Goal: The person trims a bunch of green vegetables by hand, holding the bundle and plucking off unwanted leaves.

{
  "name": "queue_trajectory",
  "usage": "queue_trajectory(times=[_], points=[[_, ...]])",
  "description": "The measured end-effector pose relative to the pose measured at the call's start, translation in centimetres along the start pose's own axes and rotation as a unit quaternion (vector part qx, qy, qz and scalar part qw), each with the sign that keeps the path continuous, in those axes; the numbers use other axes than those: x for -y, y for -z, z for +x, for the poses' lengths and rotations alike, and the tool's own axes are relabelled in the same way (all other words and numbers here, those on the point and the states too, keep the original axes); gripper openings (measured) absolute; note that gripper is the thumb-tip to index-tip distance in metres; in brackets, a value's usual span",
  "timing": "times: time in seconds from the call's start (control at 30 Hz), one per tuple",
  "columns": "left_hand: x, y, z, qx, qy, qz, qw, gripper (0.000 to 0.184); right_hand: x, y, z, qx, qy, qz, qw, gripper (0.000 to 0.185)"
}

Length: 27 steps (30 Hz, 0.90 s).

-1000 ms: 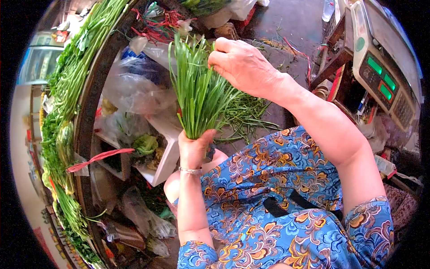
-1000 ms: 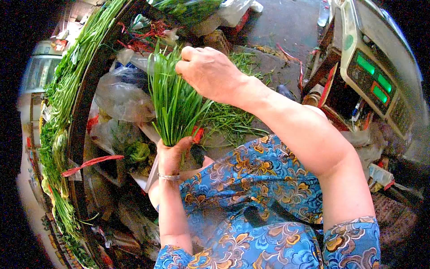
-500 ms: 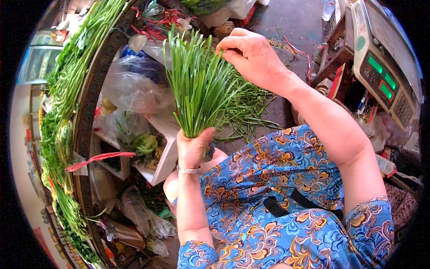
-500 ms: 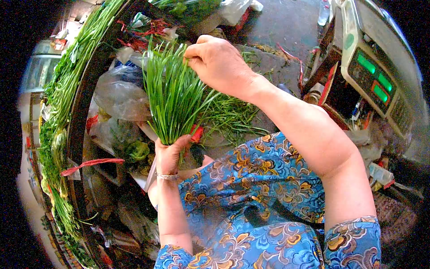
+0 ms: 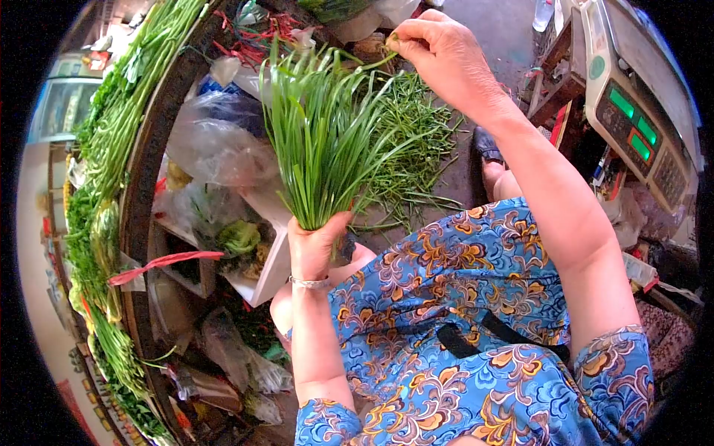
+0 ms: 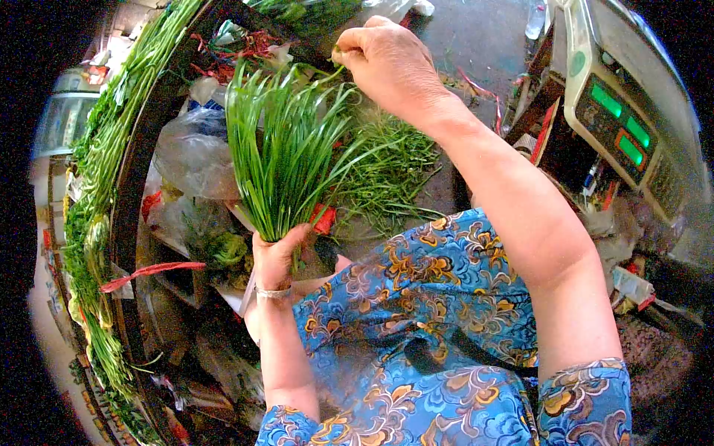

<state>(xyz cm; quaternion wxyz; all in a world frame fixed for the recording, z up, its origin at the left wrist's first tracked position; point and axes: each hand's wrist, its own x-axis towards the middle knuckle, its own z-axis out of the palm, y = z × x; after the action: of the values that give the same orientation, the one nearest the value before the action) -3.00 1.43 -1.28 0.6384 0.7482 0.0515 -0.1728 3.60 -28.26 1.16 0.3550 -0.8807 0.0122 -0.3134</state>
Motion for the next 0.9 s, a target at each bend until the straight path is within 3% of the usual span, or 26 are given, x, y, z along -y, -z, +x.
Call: queue_trajectory(times=[0.03,0.1,0.13,0.17,0.23,0.27,0.37,0.43,0.77,0.9], points=[[0.1,0.2,0.0,0.0,-0.001,0.001,1.0,0.016,-0.1,-0.3,-0.2,-0.001,0.0,0.001,1.0,0.019],[0.1,0.5,0.2,-0.002,0.015,0.022,1.0,0.019,0.5,-1.0,-0.7,-0.097,0.134,0.05,0.985,0.021],[0.1,0.3,0.2,-0.001,0.016,0.021,1.0,0.019,0.7,-1.0,-0.5,-0.075,0.155,0.02,0.985,0.022],[0.0,0.1,0.2,-0.008,0.0,0.021,1.0,0.018,1.1,-0.8,-0.6,-0.074,0.154,0.02,0.985,0.022],[-0.1,0.0,0.1,-0.015,-0.017,0.022,1.0,0.016,2.0,-0.2,-0.9,0.061,0.109,0.02,0.992,0.025],[0.1,0.1,0.2,-0.012,0.0,0.03,0.999,0.014,2.2,-0.4,-1.0,0.083,0.112,0.044,0.989,0.026],[0.6,0.1,0.4,-0.009,0.008,0.057,0.998,0.012,2.5,-1.6,-1.4,0.073,0.138,0.145,0.977,0.019],[0.8,0.1,0.5,-0.007,0.001,0.077,0.997,0.011,2.6,-1.9,-1.4,0.123,0.158,0.172,0.964,0.02],[1.0,0.2,0.7,-0.001,-0.043,0.104,0.994,0.013,2.4,-2.3,-2.6,0.254,0.168,0.112,0.946,0.016],[0.8,0.4,0.6,-0.021,-0.022,0.082,0.996,0.014,2.8,-2.5,-2.9,0.244,0.192,0.124,0.942,0.014]])
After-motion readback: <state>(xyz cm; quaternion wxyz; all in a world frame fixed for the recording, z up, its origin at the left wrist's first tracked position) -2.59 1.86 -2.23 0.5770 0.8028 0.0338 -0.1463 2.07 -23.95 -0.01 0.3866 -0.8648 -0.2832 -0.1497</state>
